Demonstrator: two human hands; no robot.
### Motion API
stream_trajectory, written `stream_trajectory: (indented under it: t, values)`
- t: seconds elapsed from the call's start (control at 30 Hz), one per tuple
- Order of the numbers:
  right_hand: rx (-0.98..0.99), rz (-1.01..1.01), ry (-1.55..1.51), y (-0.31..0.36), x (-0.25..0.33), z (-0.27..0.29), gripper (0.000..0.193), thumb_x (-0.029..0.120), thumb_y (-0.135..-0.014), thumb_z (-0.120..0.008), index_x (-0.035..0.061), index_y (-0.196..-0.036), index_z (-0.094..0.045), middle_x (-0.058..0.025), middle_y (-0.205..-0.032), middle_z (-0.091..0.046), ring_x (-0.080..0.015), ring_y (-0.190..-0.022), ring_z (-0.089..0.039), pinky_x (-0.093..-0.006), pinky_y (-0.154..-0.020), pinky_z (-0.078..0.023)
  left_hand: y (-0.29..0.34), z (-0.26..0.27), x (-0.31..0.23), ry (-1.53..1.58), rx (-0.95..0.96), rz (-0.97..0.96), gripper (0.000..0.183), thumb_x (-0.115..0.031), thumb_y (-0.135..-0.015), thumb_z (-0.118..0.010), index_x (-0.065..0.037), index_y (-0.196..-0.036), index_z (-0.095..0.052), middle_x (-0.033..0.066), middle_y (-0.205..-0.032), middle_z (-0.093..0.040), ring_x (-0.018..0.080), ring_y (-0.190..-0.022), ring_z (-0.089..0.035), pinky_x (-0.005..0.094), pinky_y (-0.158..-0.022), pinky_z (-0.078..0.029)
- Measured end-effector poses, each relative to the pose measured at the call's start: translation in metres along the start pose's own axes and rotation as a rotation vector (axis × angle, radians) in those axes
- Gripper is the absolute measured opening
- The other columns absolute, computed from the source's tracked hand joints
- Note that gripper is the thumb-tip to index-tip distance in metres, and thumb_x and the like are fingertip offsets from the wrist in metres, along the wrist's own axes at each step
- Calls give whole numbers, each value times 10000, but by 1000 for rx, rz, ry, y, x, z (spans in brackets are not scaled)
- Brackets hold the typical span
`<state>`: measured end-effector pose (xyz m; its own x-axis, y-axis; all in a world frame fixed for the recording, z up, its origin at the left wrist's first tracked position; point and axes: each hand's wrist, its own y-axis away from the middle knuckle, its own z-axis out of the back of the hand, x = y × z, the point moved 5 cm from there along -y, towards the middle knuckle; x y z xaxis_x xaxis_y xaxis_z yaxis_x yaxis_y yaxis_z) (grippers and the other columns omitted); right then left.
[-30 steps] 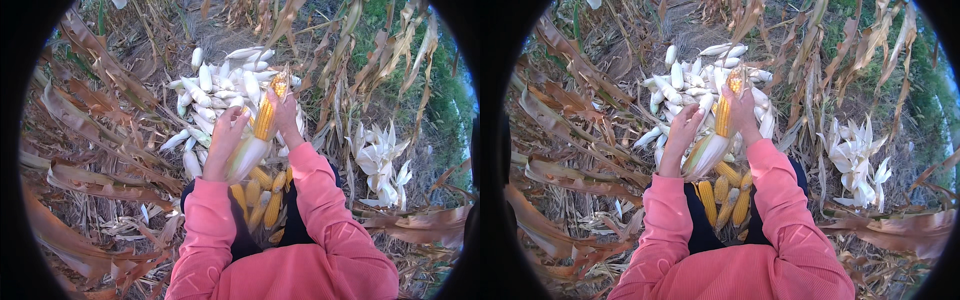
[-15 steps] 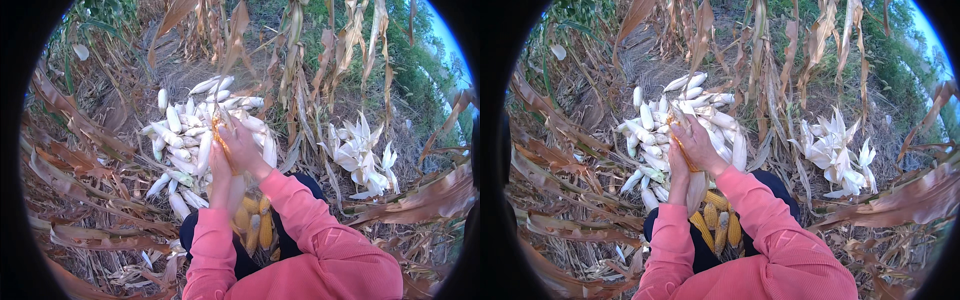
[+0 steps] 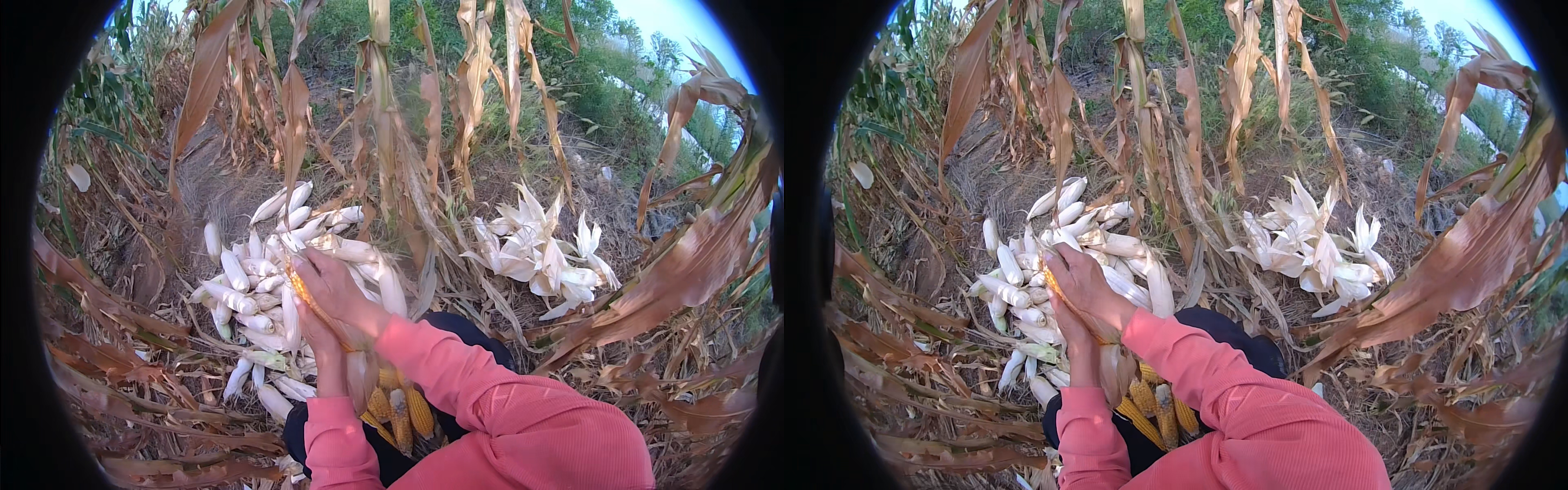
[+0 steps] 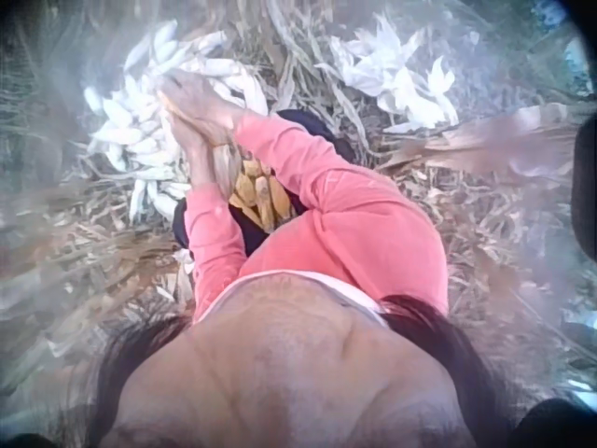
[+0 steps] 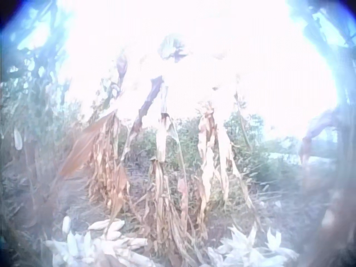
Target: The person sits on the ground in a cornfield and shucks corn cobs by hand. They remove the husks from each cob and place the shucked corn into a pile on their lap.
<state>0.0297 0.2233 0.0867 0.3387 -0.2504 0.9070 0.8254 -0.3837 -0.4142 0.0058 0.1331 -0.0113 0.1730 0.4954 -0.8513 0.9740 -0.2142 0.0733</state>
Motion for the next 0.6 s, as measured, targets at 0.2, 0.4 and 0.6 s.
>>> stream_trajectory:
  t: [0.2,0.4,0.6]
  values:
    - [-201,197,98,0,-1,0,203,176,-920,-504,-18,-930,-564,-199,-783,-573,-312,-700,-568,-371,-653,-449,0,5,16,-103,-50,9,651,-497,-981,-277,46,-1307,-428,160,-1224,-525,242,-1079,-542,338,-917,-439]
    - [-229,303,250,0,1,3,129,88,-889,-486,-6,-808,-523,-205,-697,-519,-394,-633,-533,-423,-566,-423,1,3,17,-104,-10,11,698,-537,-958,-289,33,-1345,-401,144,-1293,-497,244,-1160,-502,336,-978,-395]
    - [-210,278,274,-2,-5,3,155,117,-892,-483,8,-786,-512,-210,-678,-533,-402,-633,-551,-453,-555,-425,5,8,11,-208,-26,-4,679,-515,-966,-296,47,-1324,-423,142,-1277,-515,239,-1141,-517,327,-967,-404]
